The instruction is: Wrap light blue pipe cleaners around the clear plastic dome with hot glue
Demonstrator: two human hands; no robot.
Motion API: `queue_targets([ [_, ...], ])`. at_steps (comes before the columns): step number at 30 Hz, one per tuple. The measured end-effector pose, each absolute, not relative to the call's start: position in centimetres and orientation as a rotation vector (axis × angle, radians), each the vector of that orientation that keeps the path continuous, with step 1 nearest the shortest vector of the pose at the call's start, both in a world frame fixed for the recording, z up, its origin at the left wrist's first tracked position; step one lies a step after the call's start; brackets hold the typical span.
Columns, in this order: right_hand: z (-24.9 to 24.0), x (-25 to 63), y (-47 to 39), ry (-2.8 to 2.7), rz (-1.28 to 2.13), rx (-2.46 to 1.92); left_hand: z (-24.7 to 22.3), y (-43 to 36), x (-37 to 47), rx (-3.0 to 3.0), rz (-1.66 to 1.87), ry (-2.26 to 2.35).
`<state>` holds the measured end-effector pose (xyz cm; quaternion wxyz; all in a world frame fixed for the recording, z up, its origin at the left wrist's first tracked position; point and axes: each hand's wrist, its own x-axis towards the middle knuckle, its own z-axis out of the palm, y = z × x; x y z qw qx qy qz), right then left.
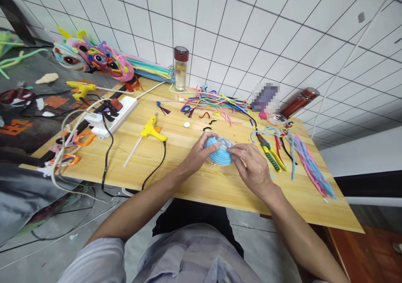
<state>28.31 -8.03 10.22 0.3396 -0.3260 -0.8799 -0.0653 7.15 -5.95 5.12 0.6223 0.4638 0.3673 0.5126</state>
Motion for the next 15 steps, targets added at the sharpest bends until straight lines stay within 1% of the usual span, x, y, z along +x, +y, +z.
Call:
queue_targets([
  [9,10.97,28.76,-7.89,-2.308,-0.111,-0.786,4.98,-5.72,7.07,1.08,1.133,0.769],
  [15,10.94,29.2,-8.21,-2.329,-0.067,-0.824,4.55,-5.58,7.02,1.052,1.13,0.703],
])
